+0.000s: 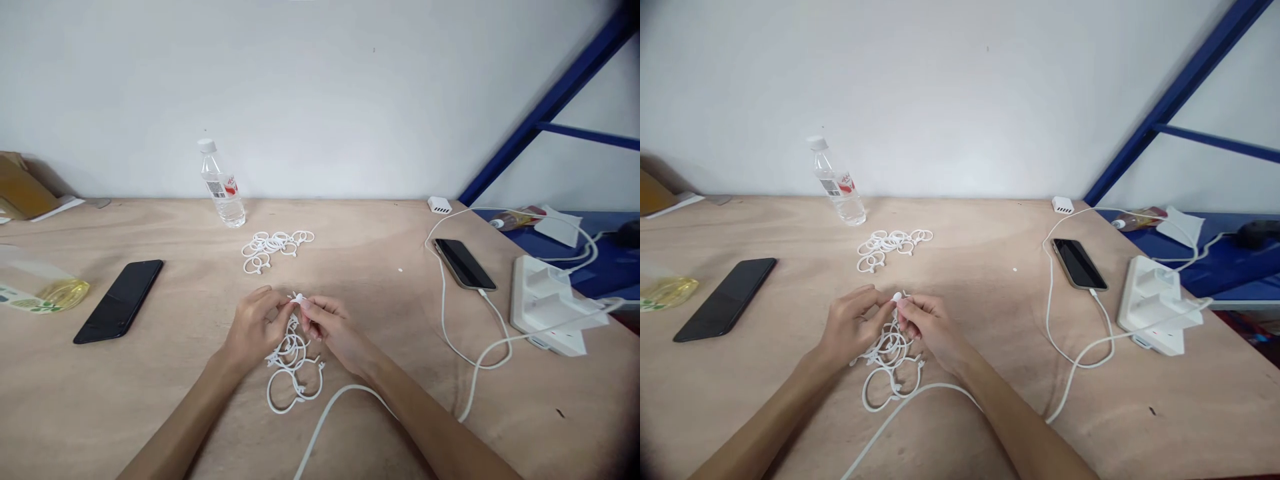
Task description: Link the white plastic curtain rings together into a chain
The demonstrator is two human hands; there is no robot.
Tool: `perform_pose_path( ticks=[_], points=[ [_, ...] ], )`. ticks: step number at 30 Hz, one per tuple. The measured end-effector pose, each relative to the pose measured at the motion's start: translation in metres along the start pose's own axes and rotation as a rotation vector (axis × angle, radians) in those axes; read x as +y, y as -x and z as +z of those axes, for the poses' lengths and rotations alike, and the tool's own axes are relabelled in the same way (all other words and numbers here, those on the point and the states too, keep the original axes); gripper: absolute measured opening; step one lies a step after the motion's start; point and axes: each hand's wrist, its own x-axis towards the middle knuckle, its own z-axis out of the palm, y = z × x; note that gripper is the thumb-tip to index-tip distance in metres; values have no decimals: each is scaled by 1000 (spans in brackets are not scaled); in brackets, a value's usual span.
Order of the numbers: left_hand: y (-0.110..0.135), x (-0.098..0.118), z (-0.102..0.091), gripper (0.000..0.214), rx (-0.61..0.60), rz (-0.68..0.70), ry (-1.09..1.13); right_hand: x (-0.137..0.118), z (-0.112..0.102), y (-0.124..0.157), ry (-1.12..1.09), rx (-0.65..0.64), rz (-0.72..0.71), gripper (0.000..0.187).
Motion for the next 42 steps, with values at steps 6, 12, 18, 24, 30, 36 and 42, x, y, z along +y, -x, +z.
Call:
perform_pose_path(
  ticks=[6,12,18,24,30,36,42],
  points=[
    [1,-8,-1,33,34,-248,64,4,2,2,267,-114,-165,36],
    [0,-15,-4,20,-116,-295,142,5,-2,1,530,1,-280,27],
    [-9,-31,-18,34,-144,-332,52,14,-4,1,832,22,-495,11],
    [-12,-39,-21,31,-35,-272,-29,17,-3,3,970,-79,-629,9],
    [1,10,-23,15,-5,-4,76,15,-2,6,872,-67,-661,14],
    [27,80,-15,18,-298,74,233,14,-11,3,708,-23,-597,8],
    [59,91,2,43,-587,19,441,2,-7,1,665,279,-596,13]
  ],
)
